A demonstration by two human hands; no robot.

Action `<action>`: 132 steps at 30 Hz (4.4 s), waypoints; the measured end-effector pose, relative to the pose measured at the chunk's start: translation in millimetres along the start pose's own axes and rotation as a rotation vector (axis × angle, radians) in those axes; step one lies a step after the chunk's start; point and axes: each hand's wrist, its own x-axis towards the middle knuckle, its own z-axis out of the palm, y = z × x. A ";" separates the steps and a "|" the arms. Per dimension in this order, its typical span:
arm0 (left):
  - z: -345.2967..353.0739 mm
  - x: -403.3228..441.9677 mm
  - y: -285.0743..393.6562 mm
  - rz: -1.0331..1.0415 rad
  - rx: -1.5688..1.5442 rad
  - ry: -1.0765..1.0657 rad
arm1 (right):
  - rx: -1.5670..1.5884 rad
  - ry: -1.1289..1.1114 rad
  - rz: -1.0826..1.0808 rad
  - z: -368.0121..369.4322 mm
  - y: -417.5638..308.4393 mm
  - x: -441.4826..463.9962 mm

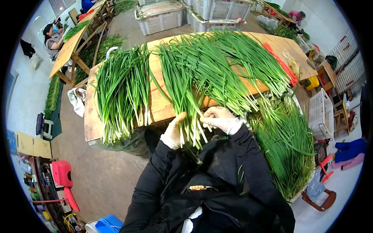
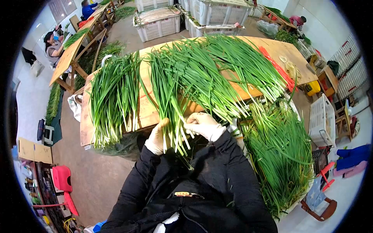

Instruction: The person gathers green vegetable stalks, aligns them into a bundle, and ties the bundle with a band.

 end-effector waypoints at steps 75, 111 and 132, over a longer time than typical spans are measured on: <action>20.8 21.7 -22.5 0.258 0.210 0.350 | -0.842 0.298 0.012 -59.7 21.5 -32.2; 32.5 25.7 -7.7 0.127 0.187 0.299 | -0.672 0.250 -0.412 -36.2 1.2 -9.0; 7.7 -5.3 -52.1 -0.006 0.349 0.285 | 0.694 -0.487 -0.115 -9.9 108.1 -3.8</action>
